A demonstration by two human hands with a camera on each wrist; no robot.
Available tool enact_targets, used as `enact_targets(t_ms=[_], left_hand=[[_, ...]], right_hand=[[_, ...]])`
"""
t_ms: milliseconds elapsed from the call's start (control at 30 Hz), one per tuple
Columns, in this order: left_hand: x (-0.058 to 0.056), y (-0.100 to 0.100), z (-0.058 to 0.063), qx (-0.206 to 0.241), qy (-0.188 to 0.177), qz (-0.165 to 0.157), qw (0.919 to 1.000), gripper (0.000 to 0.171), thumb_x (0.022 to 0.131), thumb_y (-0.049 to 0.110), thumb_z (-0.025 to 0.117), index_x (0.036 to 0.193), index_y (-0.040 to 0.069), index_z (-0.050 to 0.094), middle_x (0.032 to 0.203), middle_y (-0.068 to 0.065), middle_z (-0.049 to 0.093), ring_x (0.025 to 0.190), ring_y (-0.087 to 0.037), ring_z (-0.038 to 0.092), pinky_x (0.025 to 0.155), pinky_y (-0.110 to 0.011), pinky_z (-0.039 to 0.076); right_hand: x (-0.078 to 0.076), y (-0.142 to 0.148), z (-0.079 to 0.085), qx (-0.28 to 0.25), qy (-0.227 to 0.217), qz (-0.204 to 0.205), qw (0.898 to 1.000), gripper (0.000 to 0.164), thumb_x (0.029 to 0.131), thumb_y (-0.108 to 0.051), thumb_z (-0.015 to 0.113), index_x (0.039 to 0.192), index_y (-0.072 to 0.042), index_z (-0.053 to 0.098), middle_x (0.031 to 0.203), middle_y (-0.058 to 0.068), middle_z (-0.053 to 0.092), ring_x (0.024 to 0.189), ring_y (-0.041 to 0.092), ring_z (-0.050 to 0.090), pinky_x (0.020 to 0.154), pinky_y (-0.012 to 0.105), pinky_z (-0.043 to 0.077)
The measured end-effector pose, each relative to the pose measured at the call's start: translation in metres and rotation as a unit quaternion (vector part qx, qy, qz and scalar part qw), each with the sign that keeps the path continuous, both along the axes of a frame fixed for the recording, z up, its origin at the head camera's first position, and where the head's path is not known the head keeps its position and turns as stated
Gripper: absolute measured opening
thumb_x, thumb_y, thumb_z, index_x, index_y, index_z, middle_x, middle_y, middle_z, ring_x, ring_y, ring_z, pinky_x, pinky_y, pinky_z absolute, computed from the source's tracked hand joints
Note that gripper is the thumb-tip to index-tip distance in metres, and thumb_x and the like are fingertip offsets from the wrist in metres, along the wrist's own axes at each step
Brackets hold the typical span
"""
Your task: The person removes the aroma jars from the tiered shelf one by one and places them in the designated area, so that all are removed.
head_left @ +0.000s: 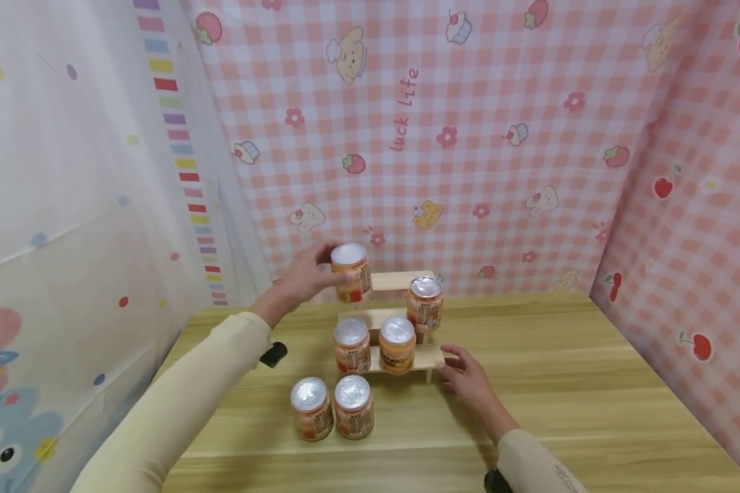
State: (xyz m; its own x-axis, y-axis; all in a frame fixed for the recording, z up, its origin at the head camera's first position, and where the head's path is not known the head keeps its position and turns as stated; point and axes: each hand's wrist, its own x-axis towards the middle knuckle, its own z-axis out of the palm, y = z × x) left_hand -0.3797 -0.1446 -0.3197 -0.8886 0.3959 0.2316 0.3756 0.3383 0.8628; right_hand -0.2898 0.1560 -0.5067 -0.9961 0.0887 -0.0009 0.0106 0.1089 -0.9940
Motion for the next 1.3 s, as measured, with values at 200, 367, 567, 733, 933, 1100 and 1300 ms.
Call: enact_targets(t_ms=[200,367,567,733,933,1100,1300], left_hand=[[0.005,-0.031,0.007,0.021,-0.001,0.039,0.999,0.07,0.085,0.014,0.078,0.144,0.004,0.041,0.133,-0.014,0.05,0.126,-0.032,0.049,0.101,-0.048,0.044],[0.018,-0.058,0.004,0.022,-0.013,0.05,0.9984,0.069,0.087,0.017,0.077,0.143,0.002,0.039,0.135,-0.016,0.047,0.125,-0.031,0.049,0.096,-0.043,0.047],[0.043,-0.087,-0.003,-0.016,-0.017,0.079,0.9966,0.073,0.088,0.021,0.077,0.147,0.004,0.038,0.136,-0.016,0.047,0.127,-0.031,0.047,0.09,-0.039,0.046],[0.052,-0.107,-0.015,-0.032,-0.01,0.082,0.9961,0.074,0.088,0.023,0.078,0.148,0.005,0.038,0.136,-0.016,0.048,0.127,-0.032,0.047,0.091,-0.041,0.047],[0.066,-0.126,-0.039,-0.032,-0.011,0.09,0.9954,0.07,0.088,0.02,0.078,0.145,0.003,0.041,0.134,-0.017,0.05,0.126,-0.034,0.047,0.086,-0.035,0.05],[0.08,-0.134,-0.062,-0.021,-0.007,0.103,0.9944,0.07,0.086,0.016,0.079,0.142,-0.001,0.042,0.131,-0.02,0.051,0.122,-0.036,0.05,0.081,-0.03,0.052],[0.1,-0.14,-0.084,-0.024,-0.022,0.109,0.9935,0.07,0.084,0.018,0.082,0.141,0.0,0.044,0.129,-0.019,0.053,0.12,-0.038,0.051,0.081,-0.034,0.052]], right_hand=[[0.001,0.0,0.001,0.01,0.004,-0.002,1.0,0.039,0.098,0.0,0.057,0.135,0.007,0.048,0.127,0.038,0.052,0.101,0.04,0.064,0.079,0.048,0.056],[0.002,-0.001,0.003,0.008,0.002,-0.007,1.0,0.037,0.098,0.002,0.057,0.134,0.007,0.049,0.126,0.038,0.053,0.1,0.039,0.064,0.078,0.046,0.057],[0.002,-0.001,0.003,0.011,0.0,-0.005,1.0,0.038,0.098,0.001,0.057,0.135,0.005,0.049,0.127,0.037,0.053,0.101,0.038,0.064,0.078,0.045,0.057],[0.002,0.0,0.004,0.011,-0.001,-0.004,1.0,0.038,0.099,0.0,0.057,0.136,0.005,0.048,0.128,0.037,0.052,0.101,0.038,0.063,0.079,0.046,0.057],[0.002,-0.001,0.003,0.009,-0.001,-0.001,1.0,0.039,0.099,-0.001,0.057,0.136,0.005,0.048,0.129,0.038,0.051,0.102,0.038,0.063,0.079,0.047,0.056],[0.0,0.0,0.0,0.01,-0.002,-0.003,1.0,0.038,0.099,0.0,0.057,0.136,0.004,0.049,0.128,0.037,0.051,0.1,0.037,0.064,0.079,0.045,0.057],[0.0,-0.001,0.002,0.009,-0.002,-0.002,1.0,0.039,0.099,0.0,0.057,0.136,0.005,0.048,0.127,0.037,0.053,0.1,0.038,0.063,0.078,0.046,0.057]])
